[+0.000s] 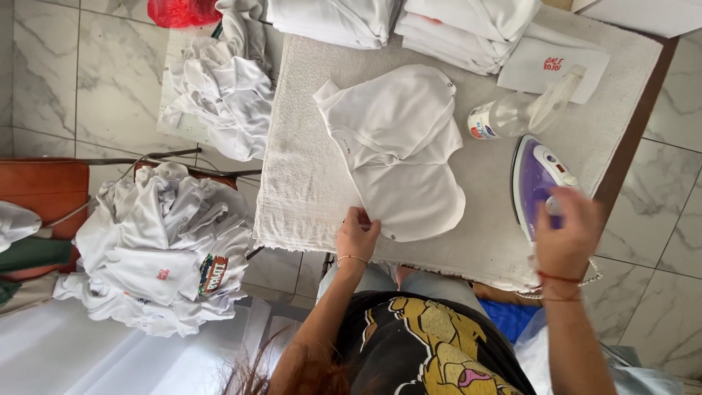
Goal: The person is ironing and folding white baby onesies on a table covered with a towel.
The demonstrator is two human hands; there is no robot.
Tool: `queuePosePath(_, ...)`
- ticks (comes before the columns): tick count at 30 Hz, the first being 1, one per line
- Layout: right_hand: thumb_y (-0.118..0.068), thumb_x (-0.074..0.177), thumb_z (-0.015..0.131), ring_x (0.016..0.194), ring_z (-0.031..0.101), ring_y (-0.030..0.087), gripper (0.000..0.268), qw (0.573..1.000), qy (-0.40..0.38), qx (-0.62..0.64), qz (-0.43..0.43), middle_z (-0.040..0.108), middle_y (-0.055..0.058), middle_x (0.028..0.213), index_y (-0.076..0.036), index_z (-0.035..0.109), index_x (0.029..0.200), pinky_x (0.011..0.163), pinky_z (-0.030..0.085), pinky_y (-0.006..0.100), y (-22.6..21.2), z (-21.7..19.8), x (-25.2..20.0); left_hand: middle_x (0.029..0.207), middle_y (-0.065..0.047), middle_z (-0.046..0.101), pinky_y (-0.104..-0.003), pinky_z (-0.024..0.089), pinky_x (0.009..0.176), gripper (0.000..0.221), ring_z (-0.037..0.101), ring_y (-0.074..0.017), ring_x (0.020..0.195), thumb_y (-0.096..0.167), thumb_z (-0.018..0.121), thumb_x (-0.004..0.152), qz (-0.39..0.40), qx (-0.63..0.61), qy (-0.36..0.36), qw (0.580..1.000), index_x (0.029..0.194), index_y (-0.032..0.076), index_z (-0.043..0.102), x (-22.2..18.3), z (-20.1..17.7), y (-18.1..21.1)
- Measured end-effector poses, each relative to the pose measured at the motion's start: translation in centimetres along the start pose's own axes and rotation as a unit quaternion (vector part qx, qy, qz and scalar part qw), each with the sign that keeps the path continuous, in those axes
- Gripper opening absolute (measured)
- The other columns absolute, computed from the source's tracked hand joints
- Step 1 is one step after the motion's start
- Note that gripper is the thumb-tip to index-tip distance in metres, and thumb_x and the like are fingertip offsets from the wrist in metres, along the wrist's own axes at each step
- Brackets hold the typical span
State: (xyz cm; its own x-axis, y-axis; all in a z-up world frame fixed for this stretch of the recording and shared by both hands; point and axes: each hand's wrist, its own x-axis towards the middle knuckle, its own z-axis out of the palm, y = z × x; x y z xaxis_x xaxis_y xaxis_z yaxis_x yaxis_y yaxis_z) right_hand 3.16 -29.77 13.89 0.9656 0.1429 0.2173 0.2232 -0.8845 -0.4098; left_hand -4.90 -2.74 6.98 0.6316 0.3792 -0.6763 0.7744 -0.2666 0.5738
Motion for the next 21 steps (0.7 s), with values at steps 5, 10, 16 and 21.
queuePosePath(5,-0.018,0.077,0.075,0.065,0.048,0.024,0.052,0.977,-0.095,-0.001,0.192,0.05,0.016,0.088,0.006,0.043,0.111,0.055,0.042,0.036,2.9,-2.4,3.8,0.08,0.005,0.064,-0.032,0.045,0.062,0.029,0.06,-0.0149,0.072,0.04,0.054,0.071,-0.07,0.027,-0.047,0.996,0.087,0.016,0.055,-0.1,-1.2,1.9)
queuePosePath(10,-0.014,0.084,0.055,0.072,0.056,0.025,0.041,0.915,-0.204,0.108,0.331,0.056,0.017,0.1,-0.004,0.043,0.121,0.05,0.048,0.035,-1.6,-2.4,2.8,0.085,0.0,0.064,-0.029,0.047,0.068,0.036,0.061,-0.0146,0.08,0.044,0.053,0.072,-0.056,-0.065,0.013,0.996,0.091,0.013,0.059,2.3,-2.7,2.5)
queuePosePath(16,-0.017,0.074,0.062,0.101,0.053,0.031,0.042,0.928,-0.264,0.161,0.209,0.058,0.018,0.107,-0.014,0.057,0.116,0.084,0.042,0.039,-7.5,-1.8,0.6,0.083,-0.002,0.066,-0.035,0.047,0.078,0.059,0.062,-0.0209,0.086,0.063,0.063,0.062,-0.052,-0.102,0.034,0.993,0.096,0.017,0.052,8.5,-3.8,3.0)
queuePosePath(21,-0.027,0.073,0.063,0.075,0.061,0.028,0.039,0.959,-0.271,0.076,-0.041,0.062,0.01,0.078,-0.022,0.059,0.111,0.063,0.05,0.038,-8.2,5.4,2.1,0.077,-0.002,0.063,-0.038,0.047,0.073,0.041,0.061,-0.0232,0.084,0.05,0.065,0.064,-0.006,-0.051,0.042,0.998,0.085,0.016,0.053,9.1,-2.7,1.6)
